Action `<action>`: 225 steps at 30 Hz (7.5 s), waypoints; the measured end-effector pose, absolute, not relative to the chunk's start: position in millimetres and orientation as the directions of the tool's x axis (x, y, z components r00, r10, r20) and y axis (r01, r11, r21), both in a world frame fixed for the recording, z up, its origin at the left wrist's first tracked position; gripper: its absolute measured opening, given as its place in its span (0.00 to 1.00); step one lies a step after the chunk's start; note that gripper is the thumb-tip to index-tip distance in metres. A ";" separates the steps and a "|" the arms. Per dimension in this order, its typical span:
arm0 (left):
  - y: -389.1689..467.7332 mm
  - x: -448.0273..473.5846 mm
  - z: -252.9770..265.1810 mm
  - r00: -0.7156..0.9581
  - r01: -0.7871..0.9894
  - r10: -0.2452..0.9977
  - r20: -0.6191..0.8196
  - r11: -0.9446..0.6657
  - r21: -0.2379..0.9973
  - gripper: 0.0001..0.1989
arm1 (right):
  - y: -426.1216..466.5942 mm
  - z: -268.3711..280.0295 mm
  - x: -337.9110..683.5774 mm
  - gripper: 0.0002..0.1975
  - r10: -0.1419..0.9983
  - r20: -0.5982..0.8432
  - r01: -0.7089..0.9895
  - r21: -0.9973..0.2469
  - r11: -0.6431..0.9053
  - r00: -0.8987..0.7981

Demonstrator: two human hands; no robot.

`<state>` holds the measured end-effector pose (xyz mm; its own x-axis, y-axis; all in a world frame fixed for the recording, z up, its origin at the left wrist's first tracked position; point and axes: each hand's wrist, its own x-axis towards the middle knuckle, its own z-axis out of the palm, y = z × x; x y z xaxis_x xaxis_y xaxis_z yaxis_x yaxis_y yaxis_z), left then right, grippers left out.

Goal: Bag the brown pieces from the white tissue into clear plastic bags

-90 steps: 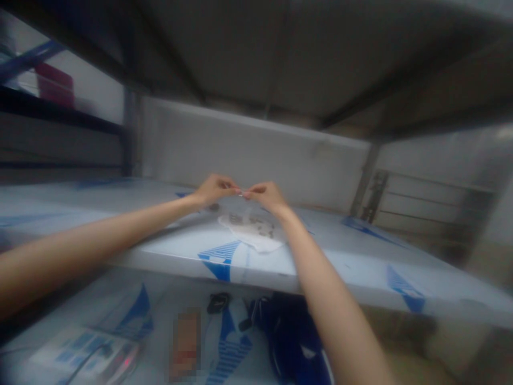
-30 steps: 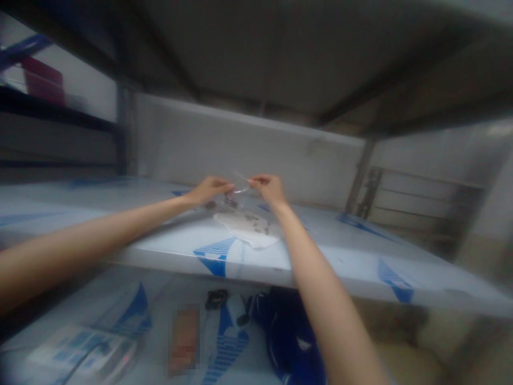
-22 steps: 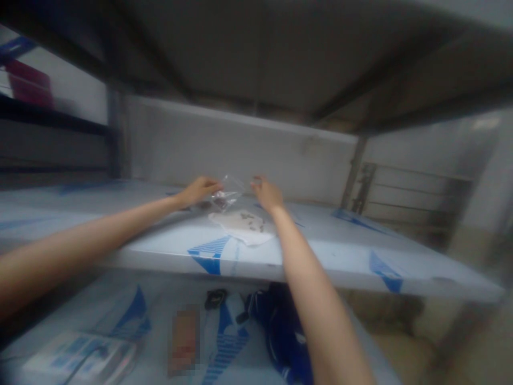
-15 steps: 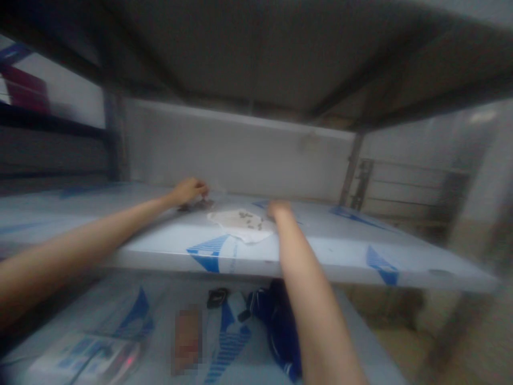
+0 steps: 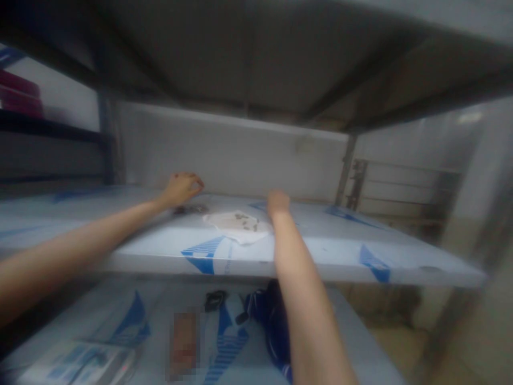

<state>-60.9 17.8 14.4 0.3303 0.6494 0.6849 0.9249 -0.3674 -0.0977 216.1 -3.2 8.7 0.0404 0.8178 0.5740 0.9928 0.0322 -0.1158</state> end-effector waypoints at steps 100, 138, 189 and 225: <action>-12.7 -25.3 13.4 0.581 0.695 0.265 0.770 -0.653 -0.300 0.30 | -6.8 18.0 164.3 0.07 0.657 0.633 0.464 -0.475 0.748 -0.410; -1.7 -22.7 -4.2 0.322 0.781 0.521 0.790 -0.618 0.089 0.19 | -0.3 13.9 185.1 0.06 0.848 0.392 0.782 -0.370 0.501 -0.358; -5.5 -16.2 -6.7 0.447 0.694 0.525 0.724 -0.715 0.090 0.19 | -6.7 16.4 164.0 0.06 0.678 0.644 0.617 -0.384 0.687 -0.354; -5.0 -16.4 -5.1 0.442 0.713 0.524 0.728 -0.698 0.069 0.20 | -3.7 13.6 154.6 0.05 0.605 0.742 0.524 -0.406 0.749 -0.290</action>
<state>-16.4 -5.0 -5.1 0.4419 0.5237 0.7284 0.7131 -0.6976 0.0690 154.6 -3.7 13.6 -0.2899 0.6045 0.7420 0.5239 0.7490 -0.4056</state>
